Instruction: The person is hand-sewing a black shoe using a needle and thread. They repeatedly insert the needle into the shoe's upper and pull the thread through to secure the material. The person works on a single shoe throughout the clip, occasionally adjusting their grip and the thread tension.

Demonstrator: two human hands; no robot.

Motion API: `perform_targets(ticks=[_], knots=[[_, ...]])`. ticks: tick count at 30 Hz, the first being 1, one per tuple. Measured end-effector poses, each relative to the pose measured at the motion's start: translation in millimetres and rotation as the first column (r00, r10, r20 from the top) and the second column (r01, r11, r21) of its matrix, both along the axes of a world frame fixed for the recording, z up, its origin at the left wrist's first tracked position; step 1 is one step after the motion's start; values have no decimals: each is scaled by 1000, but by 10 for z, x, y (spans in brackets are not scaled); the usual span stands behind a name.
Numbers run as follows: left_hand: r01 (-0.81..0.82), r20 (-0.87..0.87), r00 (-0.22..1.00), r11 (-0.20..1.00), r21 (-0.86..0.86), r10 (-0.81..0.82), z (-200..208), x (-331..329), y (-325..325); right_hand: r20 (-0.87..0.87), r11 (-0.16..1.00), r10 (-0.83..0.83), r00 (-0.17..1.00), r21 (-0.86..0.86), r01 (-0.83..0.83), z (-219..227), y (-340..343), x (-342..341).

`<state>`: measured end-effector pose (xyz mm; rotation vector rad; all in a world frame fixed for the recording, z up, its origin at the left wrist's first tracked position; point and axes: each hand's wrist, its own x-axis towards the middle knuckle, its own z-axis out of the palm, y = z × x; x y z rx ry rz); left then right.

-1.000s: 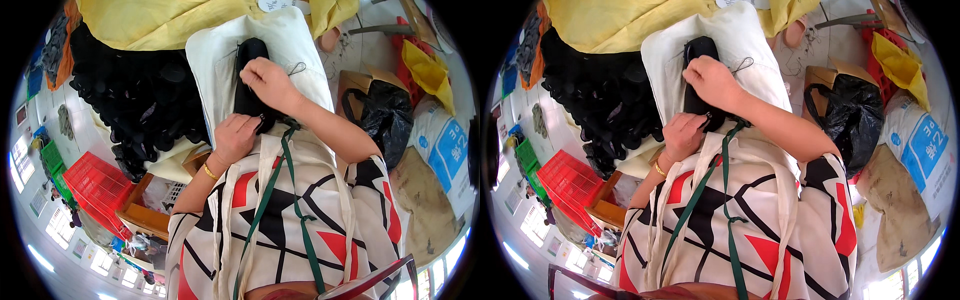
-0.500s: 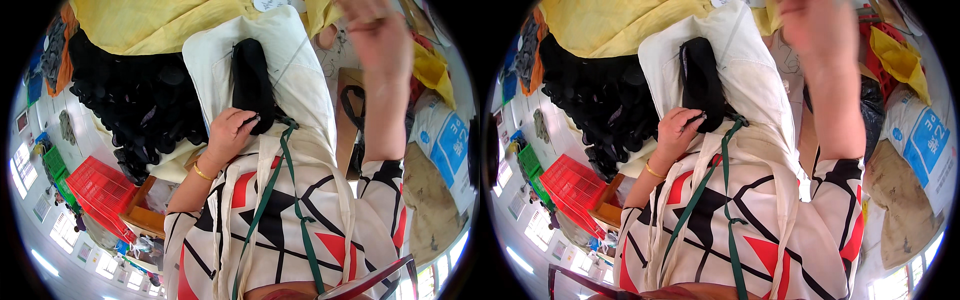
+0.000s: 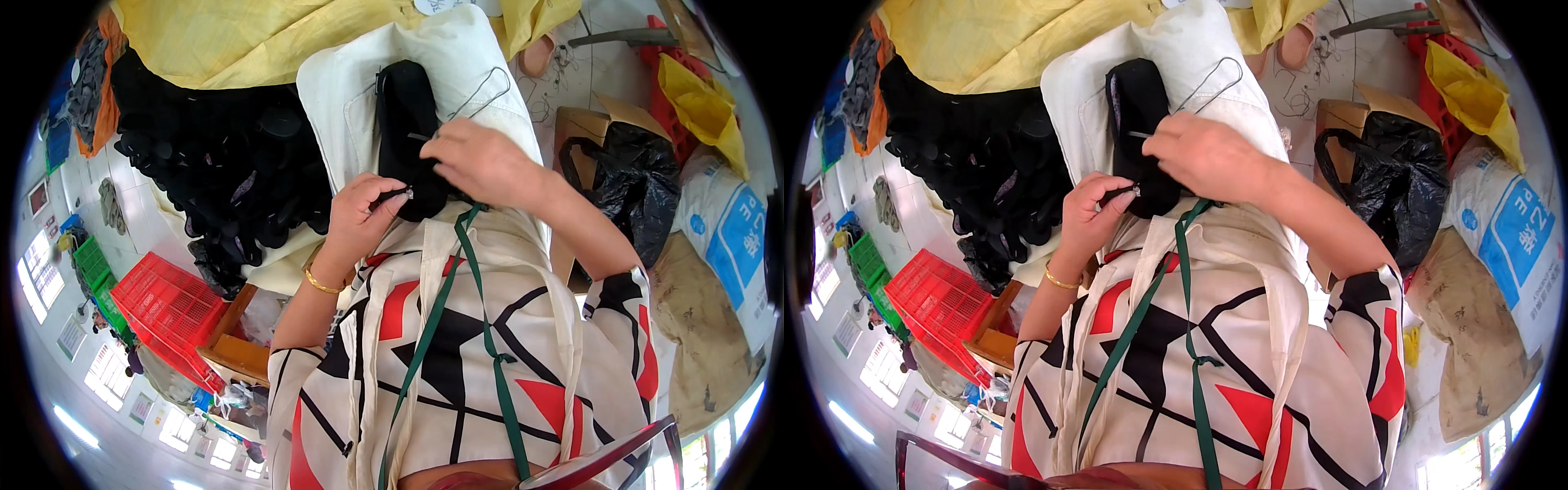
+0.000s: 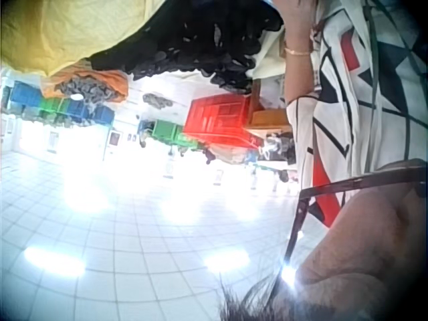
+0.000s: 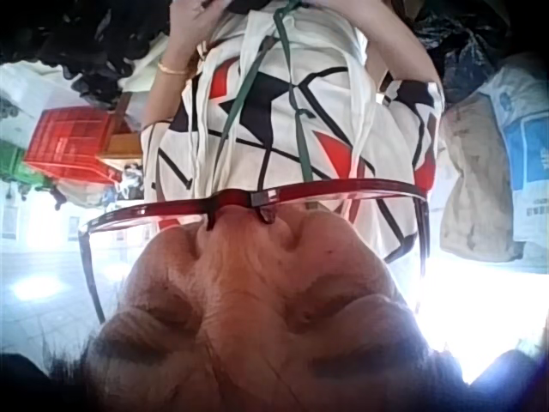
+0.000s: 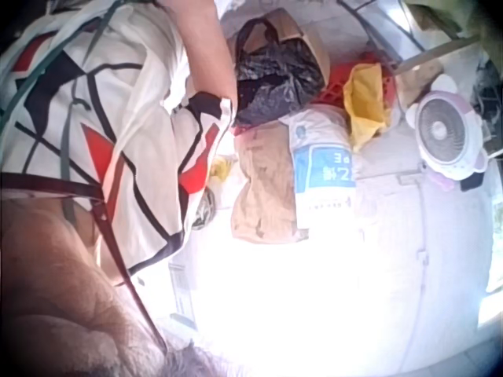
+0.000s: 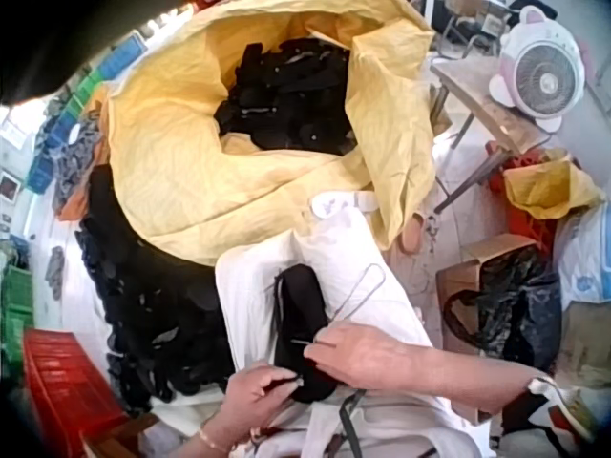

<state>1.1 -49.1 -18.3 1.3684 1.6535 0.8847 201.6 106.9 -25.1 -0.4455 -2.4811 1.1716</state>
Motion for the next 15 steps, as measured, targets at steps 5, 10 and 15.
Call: perform_targets(ticks=[5,10,15], knots=[[3,35,999,997,-81,0,-8,11,3,34,938,115,993,324,-120,-141,-93,-125],[10,55,998,995,-102,-4,-48,4,4,17,894,-8,1000,448,-1,-159,-98,-192],[4,65,998,988,-154,6,-85,-9,9,-59,904,-158,986,393,169,-216,-97,-344]])
